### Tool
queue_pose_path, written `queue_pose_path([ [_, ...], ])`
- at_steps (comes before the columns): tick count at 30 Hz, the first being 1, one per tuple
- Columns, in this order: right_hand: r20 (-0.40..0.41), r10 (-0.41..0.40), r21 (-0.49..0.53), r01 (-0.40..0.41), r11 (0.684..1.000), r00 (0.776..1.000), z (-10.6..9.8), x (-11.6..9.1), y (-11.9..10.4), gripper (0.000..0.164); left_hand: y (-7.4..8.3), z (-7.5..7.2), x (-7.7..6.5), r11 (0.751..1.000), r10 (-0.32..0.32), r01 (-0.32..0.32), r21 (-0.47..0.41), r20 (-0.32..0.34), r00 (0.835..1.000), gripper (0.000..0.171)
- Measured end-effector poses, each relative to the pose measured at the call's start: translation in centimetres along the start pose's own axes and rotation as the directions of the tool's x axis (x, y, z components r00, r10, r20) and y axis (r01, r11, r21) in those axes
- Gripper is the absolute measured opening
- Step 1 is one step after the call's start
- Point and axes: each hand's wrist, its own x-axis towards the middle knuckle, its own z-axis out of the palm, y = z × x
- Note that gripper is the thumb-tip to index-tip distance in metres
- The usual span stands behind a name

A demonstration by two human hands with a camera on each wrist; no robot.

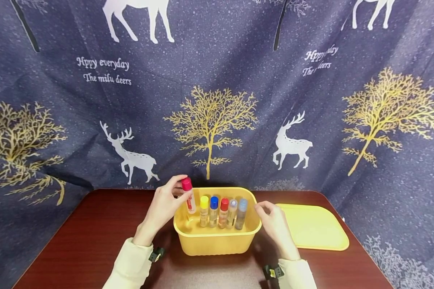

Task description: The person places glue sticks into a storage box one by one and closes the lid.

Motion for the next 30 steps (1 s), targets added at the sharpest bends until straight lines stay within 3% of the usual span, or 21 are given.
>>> queue_pose_path([
  [5, 0.001, -0.002, 0.010, 0.002, 1.000, 1.000, 0.0, 0.0, -0.1, 0.018, -0.3, 0.4, -0.2, 0.999, -0.054, 0.054, 0.002, 0.051, 0.997, 0.046],
  [12, 0.002, -0.004, 0.031, 0.004, 1.000, 1.000, 0.1, -0.1, 0.1, 0.017, -0.5, 0.9, -0.4, 0.996, -0.087, 0.083, 0.035, 0.116, 0.989, 0.047],
  [18, 0.001, -0.016, 0.036, 0.016, 0.999, 1.000, 0.1, -0.1, 0.2, 0.017, -0.5, 1.2, -0.3, 0.994, -0.100, 0.092, 0.059, 0.163, 0.981, 0.043],
  [30, 0.007, 0.008, 0.022, -0.009, 1.000, 1.000, 0.0, -0.1, -0.1, 0.020, 0.0, 1.6, -0.4, 0.981, -0.115, 0.080, 0.178, 0.196, 0.974, 0.041],
])
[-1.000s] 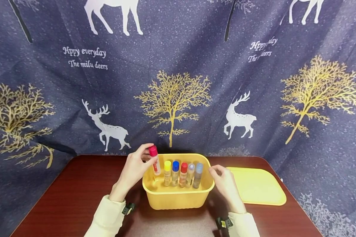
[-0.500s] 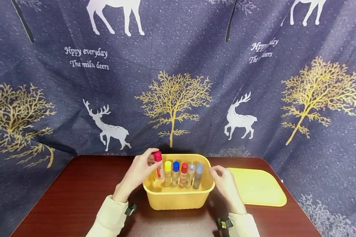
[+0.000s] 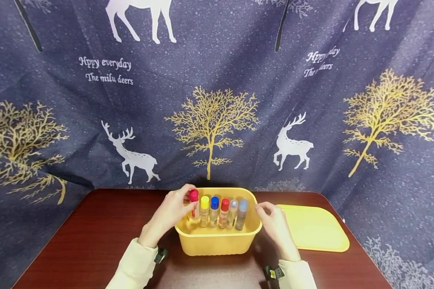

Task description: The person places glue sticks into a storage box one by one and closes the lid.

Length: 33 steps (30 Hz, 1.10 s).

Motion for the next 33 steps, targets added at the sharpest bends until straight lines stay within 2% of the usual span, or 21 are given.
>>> queue_pose_path([
  [8, -0.008, 0.002, -0.023, -0.003, 1.000, 1.000, -0.1, 0.1, 0.0, 0.019, 0.5, 0.3, 0.0, 0.996, 0.043, -0.044, 0.083, 0.008, 0.999, 0.035],
  [14, 0.002, 0.003, -0.004, -0.003, 1.000, 1.000, -0.1, 0.0, -0.1, 0.018, 0.9, 0.1, 0.2, 0.993, 0.007, -0.008, 0.120, 0.008, 1.000, 0.034],
  [23, 0.002, 0.012, 0.008, -0.012, 1.000, 1.000, 0.0, -0.1, -0.1, 0.018, 1.4, -0.4, 0.9, 0.989, -0.054, 0.034, 0.143, 0.138, 0.989, 0.033],
  [33, 0.001, 0.006, 0.003, -0.006, 1.000, 1.000, 0.0, 0.1, -0.1, 0.018, 1.5, -0.2, 2.0, 0.975, -0.093, 0.035, 0.219, 0.259, 0.961, 0.030],
])
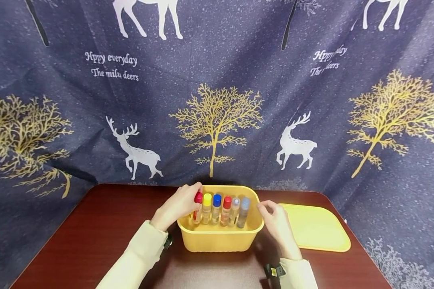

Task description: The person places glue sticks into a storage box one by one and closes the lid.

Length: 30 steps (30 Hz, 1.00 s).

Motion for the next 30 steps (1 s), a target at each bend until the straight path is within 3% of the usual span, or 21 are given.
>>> queue_pose_path([
  [13, 0.005, -0.011, -0.006, 0.011, 1.000, 1.000, -0.1, 0.1, 0.0, 0.018, 0.1, -0.2, 1.2, 0.998, -0.057, 0.053, 0.043, 0.092, 0.994, 0.032],
  [30, 0.013, 0.002, -0.001, -0.002, 1.000, 1.000, -0.1, 0.0, 0.1, 0.019, 0.4, -0.1, 1.2, 0.993, -0.074, 0.062, 0.100, 0.112, 0.991, 0.035],
])
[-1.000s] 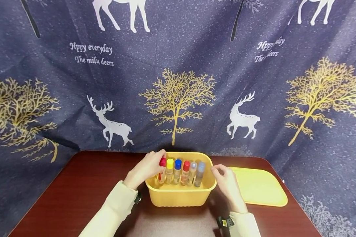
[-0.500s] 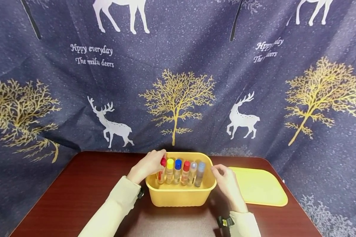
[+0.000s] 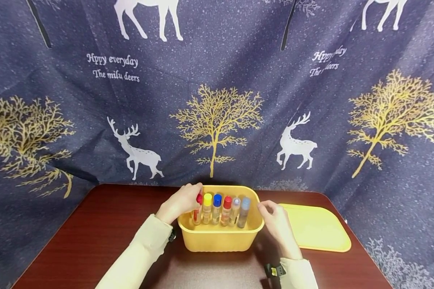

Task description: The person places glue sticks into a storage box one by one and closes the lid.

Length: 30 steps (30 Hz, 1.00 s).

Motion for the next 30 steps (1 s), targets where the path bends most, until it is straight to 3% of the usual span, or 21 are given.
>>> queue_pose_path([
  [9, -0.003, -0.009, -0.010, 0.009, 1.000, 1.000, 0.09, -0.08, -0.10, 0.020, -0.16, 0.23, -0.09, 0.999, 0.026, -0.025, 0.030, -0.018, 1.000, 0.035],
  [17, 0.010, -0.009, -0.009, 0.009, 1.000, 1.000, 0.12, 0.03, -0.10, 0.022, 0.07, 0.16, -0.22, 1.000, 0.000, 0.000, 0.016, 0.006, 1.000, 0.039],
  [30, -0.005, -0.018, -0.007, 0.018, 1.000, 1.000, 0.04, 0.03, 0.08, 0.020, 0.29, 0.33, 0.01, 0.999, 0.017, -0.017, 0.039, 0.010, 1.000, 0.036],
])
